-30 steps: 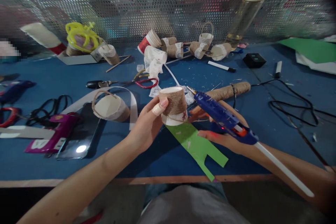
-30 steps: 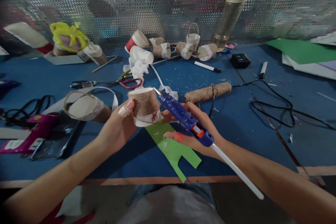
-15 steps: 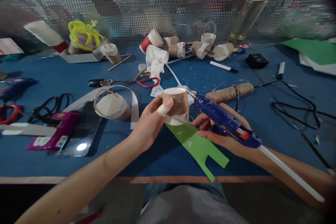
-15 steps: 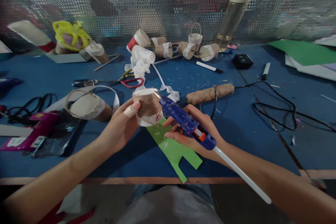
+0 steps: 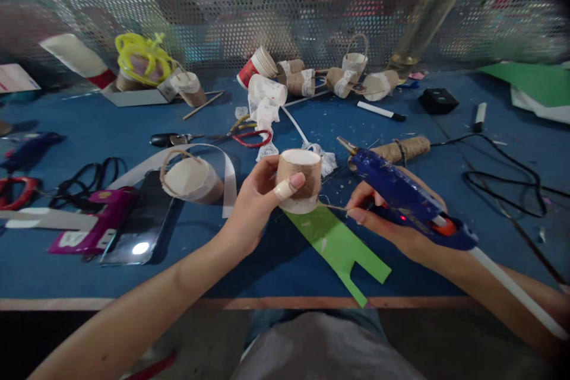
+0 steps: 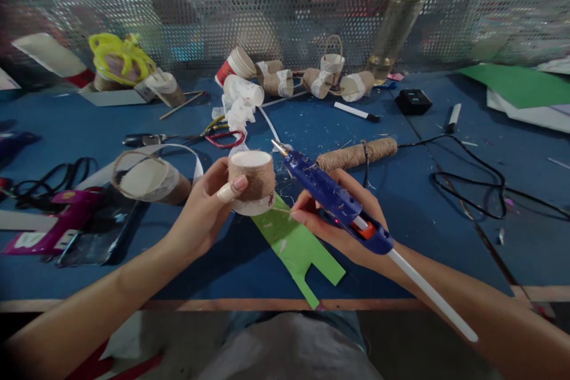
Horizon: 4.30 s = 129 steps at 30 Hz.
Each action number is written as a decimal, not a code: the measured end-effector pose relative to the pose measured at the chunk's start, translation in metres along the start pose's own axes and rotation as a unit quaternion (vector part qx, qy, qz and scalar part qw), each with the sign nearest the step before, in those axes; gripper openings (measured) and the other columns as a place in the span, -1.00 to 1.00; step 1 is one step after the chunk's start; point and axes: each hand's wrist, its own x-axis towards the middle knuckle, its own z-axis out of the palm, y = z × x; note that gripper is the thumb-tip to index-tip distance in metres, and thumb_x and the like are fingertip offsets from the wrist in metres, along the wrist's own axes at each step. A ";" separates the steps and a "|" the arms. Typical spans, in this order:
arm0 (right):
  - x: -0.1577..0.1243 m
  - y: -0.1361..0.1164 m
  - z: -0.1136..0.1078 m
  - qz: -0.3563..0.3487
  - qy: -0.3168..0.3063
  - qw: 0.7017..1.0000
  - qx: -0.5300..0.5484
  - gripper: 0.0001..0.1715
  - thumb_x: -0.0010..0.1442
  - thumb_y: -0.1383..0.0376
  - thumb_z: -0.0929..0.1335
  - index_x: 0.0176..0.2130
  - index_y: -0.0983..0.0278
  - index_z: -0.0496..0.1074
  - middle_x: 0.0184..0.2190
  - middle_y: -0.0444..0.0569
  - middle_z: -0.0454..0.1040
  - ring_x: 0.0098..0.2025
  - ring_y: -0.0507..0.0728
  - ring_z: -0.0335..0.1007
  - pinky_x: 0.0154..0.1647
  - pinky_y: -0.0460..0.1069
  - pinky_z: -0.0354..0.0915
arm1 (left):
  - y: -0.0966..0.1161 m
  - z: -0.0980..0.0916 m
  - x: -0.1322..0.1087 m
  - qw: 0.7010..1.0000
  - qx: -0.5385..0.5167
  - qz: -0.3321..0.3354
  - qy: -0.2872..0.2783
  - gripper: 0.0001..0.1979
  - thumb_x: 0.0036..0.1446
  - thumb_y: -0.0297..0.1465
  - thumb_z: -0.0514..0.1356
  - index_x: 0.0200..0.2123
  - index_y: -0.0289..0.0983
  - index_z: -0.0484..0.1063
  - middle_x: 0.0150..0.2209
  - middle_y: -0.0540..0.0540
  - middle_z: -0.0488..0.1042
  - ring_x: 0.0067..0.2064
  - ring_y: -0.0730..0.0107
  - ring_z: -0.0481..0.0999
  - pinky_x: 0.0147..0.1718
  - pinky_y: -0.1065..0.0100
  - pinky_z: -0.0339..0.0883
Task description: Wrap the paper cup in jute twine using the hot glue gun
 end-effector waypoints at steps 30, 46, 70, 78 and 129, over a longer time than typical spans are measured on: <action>0.014 0.004 0.004 0.155 -0.011 0.983 0.095 -0.64 -0.04 0.25 0.65 -0.39 0.14 0.44 -0.45 -0.21 0.57 -0.46 0.04 0.46 -0.41 -0.06 0.52 | 0.001 -0.002 -0.004 0.996 -0.017 -0.064 -0.053 -0.72 0.14 -0.14 0.39 -0.18 -0.15 0.53 -0.12 -0.07 0.58 -0.06 0.15 0.53 -0.18 0.28 0.34; 0.011 0.016 0.006 0.159 -0.010 0.982 0.099 -0.66 -0.06 0.27 0.64 -0.36 0.18 0.48 -0.41 -0.21 0.55 -0.49 -0.01 0.41 -0.47 -0.10 0.43 | -0.001 -0.001 -0.006 0.994 -0.029 -0.073 -0.082 -0.74 0.17 -0.14 0.37 -0.16 -0.15 0.56 -0.08 -0.09 0.61 -0.05 0.15 0.56 -0.14 0.26 0.40; 0.002 0.035 0.013 0.056 0.022 0.995 0.080 -0.66 0.02 0.22 0.62 -0.26 0.16 0.49 -0.36 -0.18 0.58 -0.38 0.07 0.52 -0.36 -0.05 0.50 | -0.001 0.000 -0.007 0.988 -0.030 -0.132 -0.067 -0.58 0.11 -0.18 0.43 0.02 -0.19 0.61 0.05 -0.17 0.64 0.14 -0.03 0.57 0.08 0.17 0.42; 0.005 0.025 0.012 0.028 0.011 0.996 0.081 -0.75 0.13 0.22 0.57 -0.26 0.18 0.48 -0.34 -0.16 0.60 -0.32 0.06 0.55 -0.27 -0.03 0.51 | 0.004 0.000 -0.003 0.983 -0.115 -0.131 -0.053 -0.61 0.25 -0.11 0.29 0.03 -0.18 0.62 0.03 -0.11 0.66 0.02 0.14 0.63 0.08 0.20 0.47; 0.006 0.009 -0.015 -0.148 -0.101 0.969 -0.173 -0.64 0.09 0.48 0.40 -0.45 0.22 0.12 -0.52 -0.26 0.16 -0.51 -0.06 0.07 -0.47 -0.10 0.04 | 0.001 -0.011 0.002 0.995 -0.027 0.095 0.027 -0.64 0.16 -0.15 0.40 -0.01 -0.14 0.63 -0.08 -0.10 0.65 0.11 0.08 0.58 0.07 0.18 0.50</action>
